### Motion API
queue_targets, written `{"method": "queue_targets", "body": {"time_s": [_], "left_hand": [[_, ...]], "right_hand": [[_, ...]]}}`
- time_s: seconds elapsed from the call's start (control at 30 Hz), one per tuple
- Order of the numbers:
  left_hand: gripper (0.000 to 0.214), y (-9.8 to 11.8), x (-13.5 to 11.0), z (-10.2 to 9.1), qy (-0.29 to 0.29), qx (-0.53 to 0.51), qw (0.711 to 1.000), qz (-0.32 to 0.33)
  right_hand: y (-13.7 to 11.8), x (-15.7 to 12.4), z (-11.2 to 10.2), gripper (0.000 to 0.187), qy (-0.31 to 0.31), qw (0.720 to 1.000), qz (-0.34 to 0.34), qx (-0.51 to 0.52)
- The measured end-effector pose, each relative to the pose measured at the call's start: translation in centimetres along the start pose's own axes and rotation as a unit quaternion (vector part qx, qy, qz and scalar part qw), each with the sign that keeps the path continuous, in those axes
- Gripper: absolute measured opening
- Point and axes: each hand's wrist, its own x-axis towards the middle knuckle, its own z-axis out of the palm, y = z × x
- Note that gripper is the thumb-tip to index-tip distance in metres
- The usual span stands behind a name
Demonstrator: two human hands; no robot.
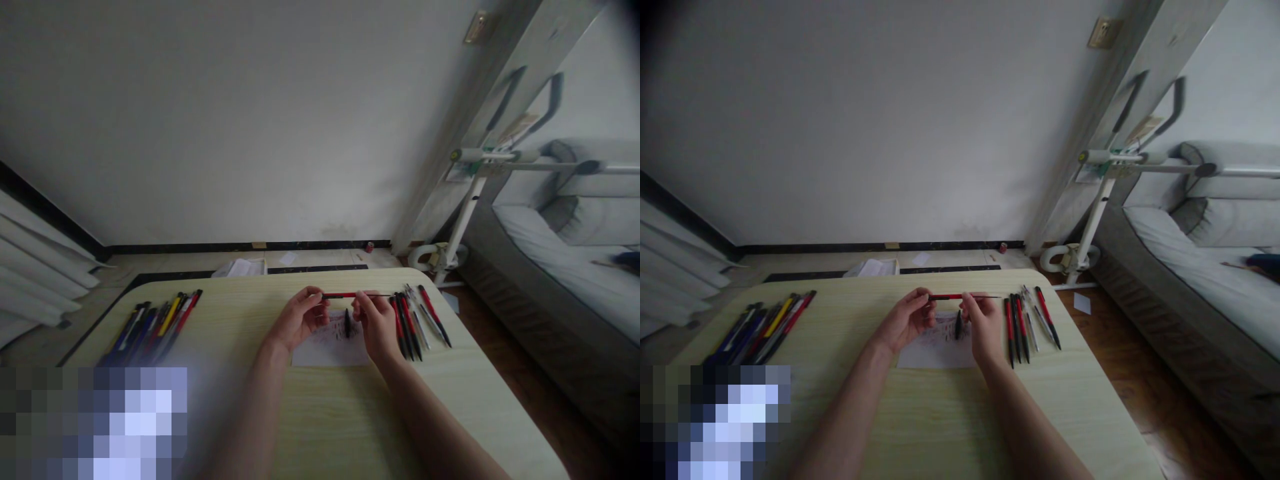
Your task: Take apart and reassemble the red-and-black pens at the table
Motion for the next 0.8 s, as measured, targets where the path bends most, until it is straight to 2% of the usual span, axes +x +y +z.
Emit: {"method": "queue_targets", "body": {"time_s": [0.23,0.8], "left_hand": [[0.019,-0.01,0.00,-0.07,-0.022,0.015,1.000,0.007],[0.020,-0.04,0.12,0.01,0.003,0.036,0.999,0.002]], "right_hand": [[0.16,0.08,-0.08,0.019,0.018,1.000,-0.004,-0.023],[0.18,0.08,-0.27,0.019,0.011,0.999,-0.014,-0.046]]}}
